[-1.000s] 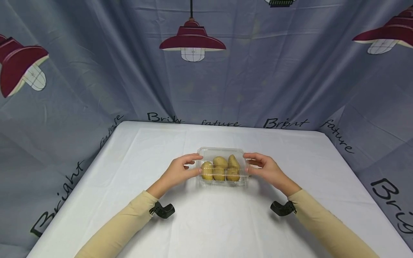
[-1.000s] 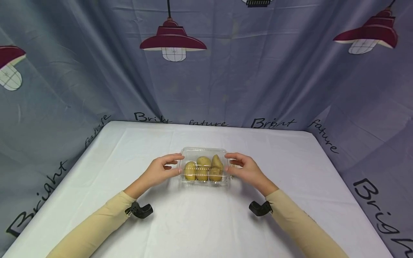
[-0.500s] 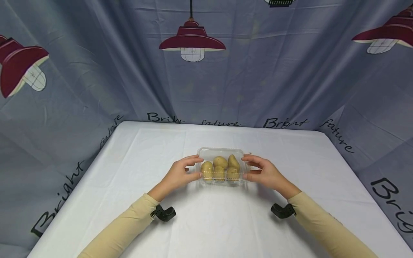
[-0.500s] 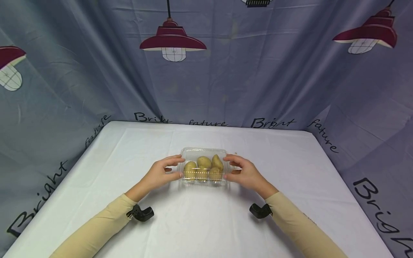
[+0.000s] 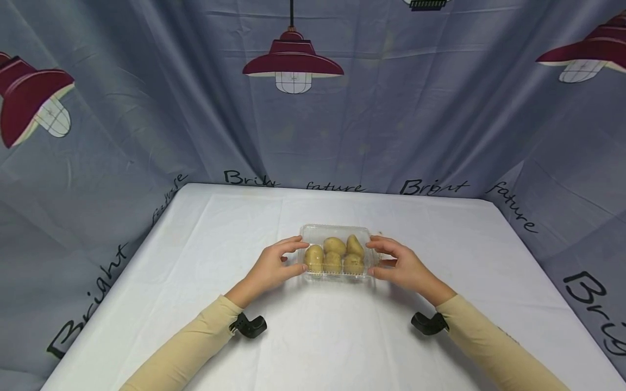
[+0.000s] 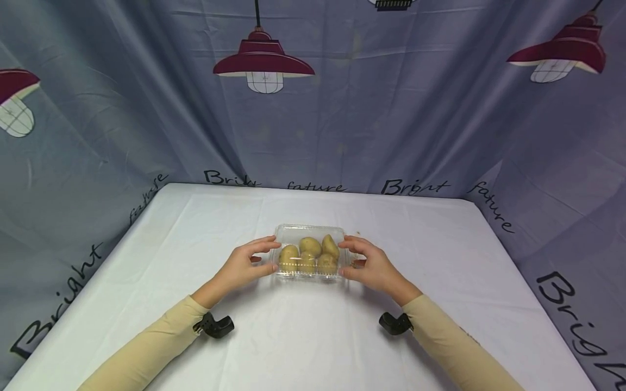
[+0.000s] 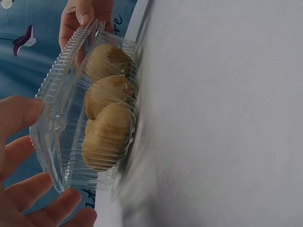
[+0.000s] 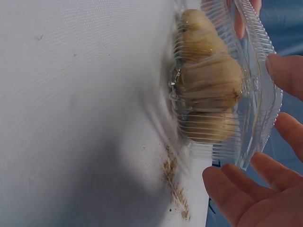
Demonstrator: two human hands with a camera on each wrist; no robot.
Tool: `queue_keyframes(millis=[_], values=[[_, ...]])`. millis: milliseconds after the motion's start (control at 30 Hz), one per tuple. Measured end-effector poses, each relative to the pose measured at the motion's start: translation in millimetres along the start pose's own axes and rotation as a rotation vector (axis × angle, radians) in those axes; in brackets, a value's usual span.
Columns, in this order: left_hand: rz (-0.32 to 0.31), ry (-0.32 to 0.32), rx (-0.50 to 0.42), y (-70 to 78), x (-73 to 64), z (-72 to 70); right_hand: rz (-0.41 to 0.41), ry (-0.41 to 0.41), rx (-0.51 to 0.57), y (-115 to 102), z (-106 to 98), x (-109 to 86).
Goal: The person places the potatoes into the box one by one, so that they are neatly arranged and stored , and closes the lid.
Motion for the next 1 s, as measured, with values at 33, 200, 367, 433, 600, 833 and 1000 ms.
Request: queue_keyframes(millis=[33,200,367,433,600,833,1000], values=[[0.003,0.002,-0.003,0.1,-0.2,0.1,-0.003,0.000,-0.008,-0.6,0.1,-0.2],[0.005,0.015,-0.009,0.8,-1.7,0.8,-0.013,-0.009,-0.034,-1.8,0.5,-0.5],[0.004,0.024,-0.003,0.7,-2.9,2.6,-0.015,-0.017,-0.041,-0.5,0.7,-0.8],[0.008,0.026,-0.005,0.9,-3.2,3.5,-0.014,-0.018,-0.045,0.0,0.6,-1.5],[0.018,0.031,-0.002,0.4,-4.3,5.1,-0.014,-0.013,-0.060,1.6,1.4,-4.2],[0.006,0.033,-0.001,-2.2,-5.6,6.4,-0.029,-0.002,-0.062,1.3,3.2,-4.2],[0.009,0.030,-0.017,-2.7,-7.3,6.2,-0.026,-0.001,-0.056,2.1,3.6,-3.4]])
Point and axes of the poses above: each hand's wrist, its own x-axis towards the middle knuckle, its own z-axis out of the palm, y = z × x, the point moved 8 cm from there along x, towards the middle knuckle, and after that the axes turned 5 degrees about z, right-handed, at the moved point
